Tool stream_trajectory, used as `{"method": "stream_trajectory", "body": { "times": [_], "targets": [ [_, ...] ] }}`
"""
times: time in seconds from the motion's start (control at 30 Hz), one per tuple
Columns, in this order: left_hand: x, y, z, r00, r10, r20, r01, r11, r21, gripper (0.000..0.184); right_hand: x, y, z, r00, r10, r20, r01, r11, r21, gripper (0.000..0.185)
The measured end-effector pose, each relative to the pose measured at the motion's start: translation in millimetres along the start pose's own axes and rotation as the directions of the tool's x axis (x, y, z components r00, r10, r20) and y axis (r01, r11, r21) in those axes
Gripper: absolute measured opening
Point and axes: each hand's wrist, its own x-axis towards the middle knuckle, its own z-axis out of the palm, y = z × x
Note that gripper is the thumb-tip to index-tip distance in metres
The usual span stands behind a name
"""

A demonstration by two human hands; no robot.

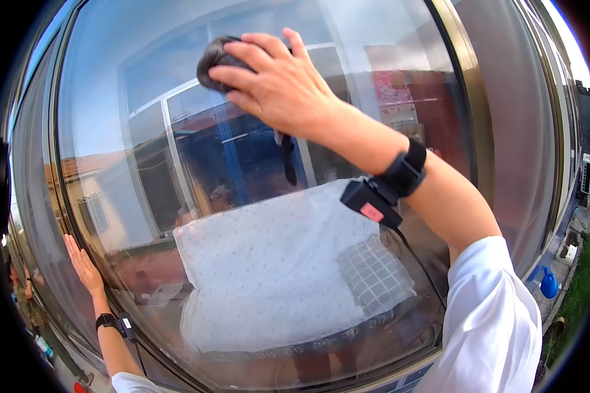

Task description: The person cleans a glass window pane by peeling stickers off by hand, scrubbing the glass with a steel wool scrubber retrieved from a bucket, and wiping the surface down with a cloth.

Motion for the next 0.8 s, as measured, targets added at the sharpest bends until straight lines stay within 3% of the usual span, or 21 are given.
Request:
{"method": "stream_trajectory", "body": {
  "times": [0.07, 0.1, 0.13, 0.17, 0.23, 0.33, 0.37, 0.43, 0.47, 0.5, 0.53, 0.57, 0.6, 0.63, 0.67, 0.73, 0.77, 0.8],
  "targets": [
    [-0.4, 1.9, -1.4, 1.000, -0.011, 0.003, 0.011, 1.000, 0.020, 0.049, -78.9, -82.1, -35.1, 0.964, -0.183, 0.195, 0.126, 0.954, 0.273, 0.041],
    [0.6, 8.0, -2.8, 1.000, -0.025, 0.012, 0.025, 0.999, 0.036, 0.049, -124.1, -113.2, -61.3, 0.861, -0.378, 0.340, 0.239, 0.891, 0.386, 0.048],
    [1.3, 9.3, -3.9, 1.000, -0.019, 0.010, 0.019, 0.999, 0.035, 0.049, -165.8, -140.5, -80.5, 0.730, -0.573, 0.373, 0.332, 0.774, 0.539, 0.052],
    [1.9, 9.5, -3.7, 1.000, -0.011, 0.006, 0.011, 0.999, 0.032, 0.049, -210.3, -165.4, -92.4, 0.628, -0.707, 0.327, 0.410, 0.657, 0.633, 0.053],
    [3.2, 12.4, -5.4, 1.000, -0.009, 0.006, 0.008, 0.999, 0.034, 0.050, -254.2, -191.4, -112.5, 0.466, -0.856, 0.225, 0.420, 0.438, 0.795, 0.047],
    [4.3, 19.5, -8.2, 0.999, -0.040, 0.020, 0.039, 0.998, 0.045, 0.050, -238.0, -164.8, -91.7, 0.410, -0.899, 0.154, 0.471, 0.354, 0.808, 0.055],
    [3.5, 19.3, -8.0, 0.999, -0.048, 0.020, 0.046, 0.997, 0.061, 0.050, -188.9, -139.5, -79.5, 0.483, -0.858, 0.176, 0.458, 0.418, 0.785, 0.054],
    [1.4, 14.0, -6.5, 0.999, -0.046, 0.028, 0.045, 0.998, 0.048, 0.049, -73.4, -90.8, -47.3, 0.753, -0.584, 0.303, 0.365, 0.754, 0.546, 0.046],
    [0.6, 13.2, -5.4, 0.999, -0.032, 0.017, 0.031, 0.999, 0.032, 0.049, -23.0, -66.0, -18.5, 0.892, -0.398, 0.213, 0.312, 0.885, 0.346, 0.041],
    [-0.2, 12.3, -5.2, 0.999, -0.033, 0.021, 0.032, 0.999, 0.030, 0.049, 24.3, -33.2, 5.8, 0.958, -0.241, 0.158, 0.211, 0.960, 0.184, 0.043],
    [-1.1, 10.6, -5.0, 0.999, -0.032, 0.019, 0.031, 0.999, 0.032, 0.049, 68.4, 3.9, 34.7, 0.993, -0.118, 0.008, 0.118, 0.993, -0.030, 0.036],
    [-0.1, 10.1, -4.3, 0.999, -0.027, 0.020, 0.027, 0.999, 0.030, 0.049, 107.7, 47.0, 54.0, 0.999, -0.008, -0.045, 0.001, 0.988, -0.153, 0.037],
    [-1.1, 10.5, -3.4, 0.999, -0.026, 0.022, 0.025, 0.999, 0.027, 0.049, 134.5, 66.1, 54.2, 0.980, 0.192, -0.045, -0.191, 0.981, 0.014, 0.039],
    [-1.9, 12.2, -3.6, 0.999, -0.034, 0.019, 0.033, 0.999, 0.038, 0.048, 147.4, 89.8, 71.5, 0.953, 0.278, -0.124, -0.278, 0.960, 0.016, 0.040],
    [0.2, 13.6, -4.4, 0.999, -0.035, 0.019, 0.034, 0.998, 0.046, 0.048, 153.6, 73.8, 64.3, 0.895, 0.441, -0.067, -0.442, 0.897, 0.005, 0.042],
    [5.7, 18.9, -8.1, 1.000, -0.006, 0.017, 0.006, 0.999, 0.032, 0.048, 137.5, 31.2, 58.8, 0.955, 0.274, -0.117, -0.279, 0.960, -0.026, 0.040],
    [5.4, 21.9, -9.3, 1.000, -0.002, -0.001, 0.002, 1.000, 0.030, 0.049, 115.2, 12.0, 63.8, 0.994, 0.069, -0.085, -0.081, 0.986, -0.148, 0.038],
    [6.2, 23.9, -9.9, 1.000, 0.018, -0.008, -0.017, 0.999, 0.039, 0.049, 83.0, -30.1, 56.6, 0.994, -0.004, -0.108, 0.001, 0.999, -0.033, 0.040]
  ]
}}
